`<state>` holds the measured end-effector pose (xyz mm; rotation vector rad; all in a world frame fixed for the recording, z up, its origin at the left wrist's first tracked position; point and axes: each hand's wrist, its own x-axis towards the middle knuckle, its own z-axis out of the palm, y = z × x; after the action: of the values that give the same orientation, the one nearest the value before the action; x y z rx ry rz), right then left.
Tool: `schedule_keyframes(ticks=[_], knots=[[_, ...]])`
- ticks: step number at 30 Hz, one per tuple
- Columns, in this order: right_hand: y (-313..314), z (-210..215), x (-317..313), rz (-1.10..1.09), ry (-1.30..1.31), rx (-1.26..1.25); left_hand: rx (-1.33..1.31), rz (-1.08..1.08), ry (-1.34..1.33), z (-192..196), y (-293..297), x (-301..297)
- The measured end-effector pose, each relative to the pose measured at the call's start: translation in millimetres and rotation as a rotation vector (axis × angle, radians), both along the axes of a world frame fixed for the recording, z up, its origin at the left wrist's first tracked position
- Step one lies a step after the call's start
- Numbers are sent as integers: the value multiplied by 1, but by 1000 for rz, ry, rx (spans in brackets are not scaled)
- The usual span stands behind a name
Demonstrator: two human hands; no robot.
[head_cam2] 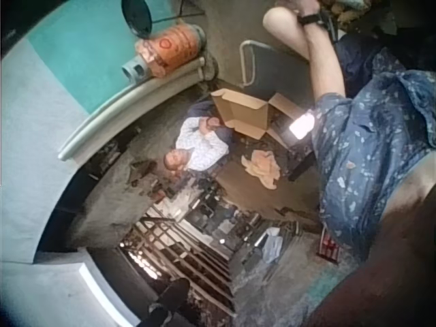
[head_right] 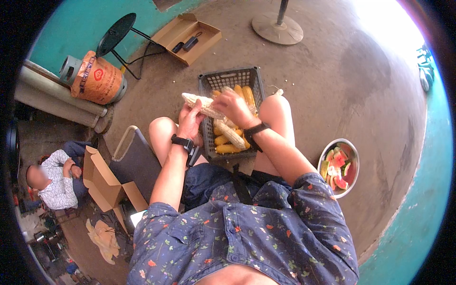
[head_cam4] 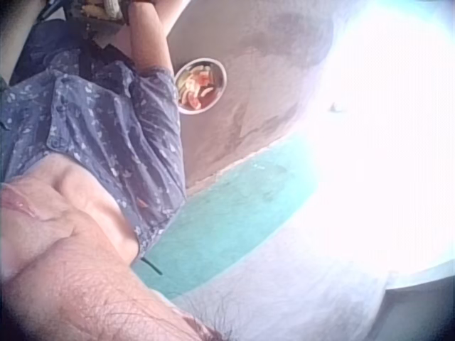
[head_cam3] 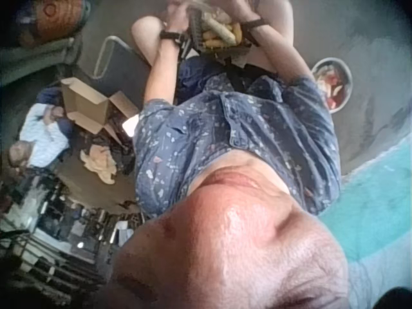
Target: The person removes individual kernels from ears of corn by hand, dropping the kernels into a black plastic crate between their legs.
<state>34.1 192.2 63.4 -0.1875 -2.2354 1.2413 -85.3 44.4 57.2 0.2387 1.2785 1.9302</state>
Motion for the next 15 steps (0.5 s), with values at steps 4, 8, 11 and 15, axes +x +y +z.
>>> schedule_keyframes(ticks=[4, 8, 11, 15], knots=[[0, 0, 0, 3, 37, 111, 6, -25, 32, 0, 1, 0], [-2, 2, -1, -15, 22, 118, 19, 16, -9, 0, 1, -1], [-4, 4, 0, -83, -20, -39, 77, 82, -49, 5, 1, 0], [-1, -1, -2, -273, -19, -56, 73, 152, -72, 1, -1, -6]])
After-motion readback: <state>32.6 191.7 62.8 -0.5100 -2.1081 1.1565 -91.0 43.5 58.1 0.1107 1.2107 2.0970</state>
